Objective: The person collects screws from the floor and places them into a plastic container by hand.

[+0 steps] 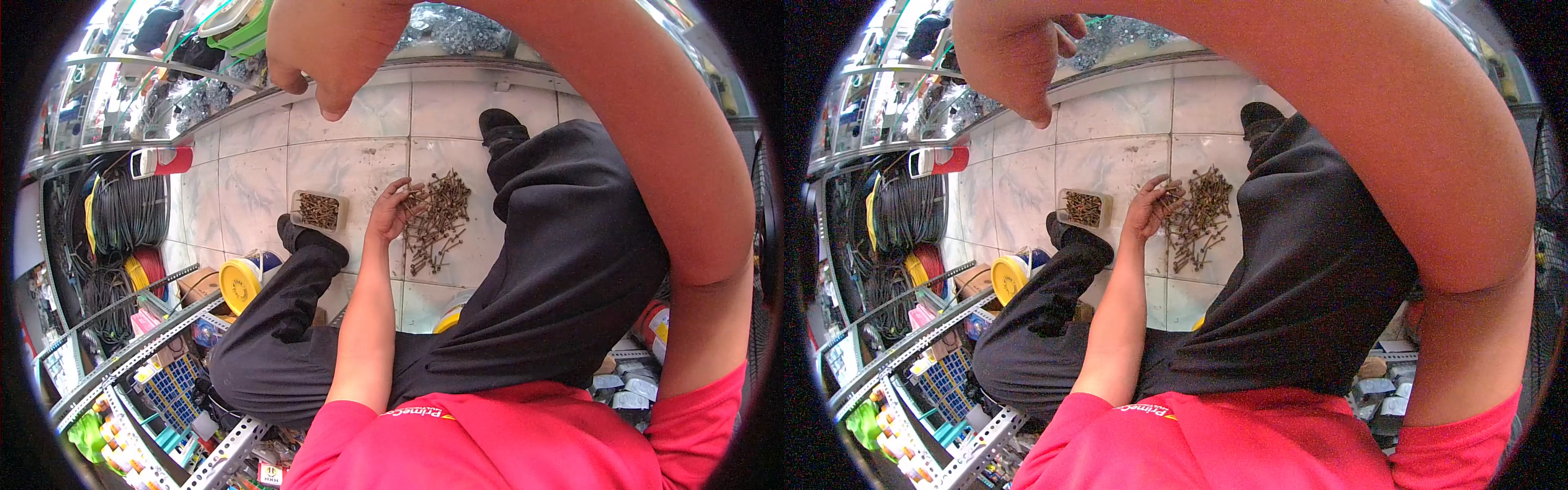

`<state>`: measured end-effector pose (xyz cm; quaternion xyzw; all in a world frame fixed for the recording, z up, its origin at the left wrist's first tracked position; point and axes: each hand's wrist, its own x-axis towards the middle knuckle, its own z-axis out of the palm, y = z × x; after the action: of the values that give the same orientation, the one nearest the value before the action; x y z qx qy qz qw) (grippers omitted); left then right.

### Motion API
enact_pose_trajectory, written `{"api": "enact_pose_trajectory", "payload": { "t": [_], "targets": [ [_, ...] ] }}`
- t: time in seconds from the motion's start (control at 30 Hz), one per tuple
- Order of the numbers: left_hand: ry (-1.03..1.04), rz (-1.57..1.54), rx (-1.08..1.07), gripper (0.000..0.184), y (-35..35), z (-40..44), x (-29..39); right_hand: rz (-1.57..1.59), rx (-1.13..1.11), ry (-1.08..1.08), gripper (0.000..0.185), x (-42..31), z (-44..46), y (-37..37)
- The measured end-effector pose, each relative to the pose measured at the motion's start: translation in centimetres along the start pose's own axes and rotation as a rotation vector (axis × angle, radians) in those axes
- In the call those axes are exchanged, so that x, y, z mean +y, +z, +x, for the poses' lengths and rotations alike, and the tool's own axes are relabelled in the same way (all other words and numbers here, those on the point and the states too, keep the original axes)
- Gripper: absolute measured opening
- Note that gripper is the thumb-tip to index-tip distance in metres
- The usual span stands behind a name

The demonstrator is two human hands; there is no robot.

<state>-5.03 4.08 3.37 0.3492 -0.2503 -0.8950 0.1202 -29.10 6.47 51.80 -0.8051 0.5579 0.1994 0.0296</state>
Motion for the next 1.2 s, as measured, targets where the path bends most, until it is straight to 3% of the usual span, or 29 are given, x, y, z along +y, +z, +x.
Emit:
{"api": "enact_pose_trajectory", "payload": {
  "t": [0.3,0.47,0.57,0.63,0.7,0.77,0.8,0.9,0.93,1.03,1.07,1.2],
  "targets": [
    [-0.004,0.074,0.051,0.042,-0.8,-0.1,0.8,0.022,-0.055,-0.140,0.045,1.4,1.2,-0.3],
    [0.089,-0.026,0.460,0.019,-2.5,-0.4,4.2,0.004,-0.075,0.027,0.043,-0.6,0.3,-0.8],
    [0.215,0.029,0.667,0.018,-8.8,-1.0,7.3,0.090,-0.094,-0.063,0.043,1.1,0.1,-0.9],
    [0.374,0.414,0.839,0.022,-12.7,-2.2,9.4,0.106,-0.107,-0.047,0.043,1.1,0.0,-1.0],
    [0.397,0.670,1.050,0.037,-12.1,-4.9,11.7,0.078,-0.114,0.020,0.044,0.1,0.0,-1.1],
    [0.312,0.866,1.141,0.055,-18.5,-5.0,12.5,0.072,-0.110,-0.059,0.043,1.2,0.4,-0.8],
    [0.341,0.874,1.110,0.066,-19.0,-5.2,12.6,0.068,-0.106,-0.071,0.043,1.1,0.3,-0.9],
    [0.422,0.988,1.225,0.072,-19.7,-5.1,11.4,0.049,-0.100,-0.009,0.042,0.2,0.0,-0.8],
    [0.390,1.128,1.312,0.064,-14.5,-6.0,11.5,0.044,-0.097,0.018,0.041,0.0,0.0,-0.7],
    [0.570,1.350,1.376,0.043,-9.1,-4.6,9.6,0.039,-0.069,0.011,0.041,0.1,0.5,-0.3],
    [0.612,1.378,1.206,0.028,-8.0,-3.7,9.0,0.033,-0.060,-0.008,0.042,0.2,0.7,-0.1],
    [0.458,1.473,0.555,0.024,-4.0,-0.8,3.6,0.013,-0.030,-0.031,0.042,0.3,1.5,0.2]
  ]
}}
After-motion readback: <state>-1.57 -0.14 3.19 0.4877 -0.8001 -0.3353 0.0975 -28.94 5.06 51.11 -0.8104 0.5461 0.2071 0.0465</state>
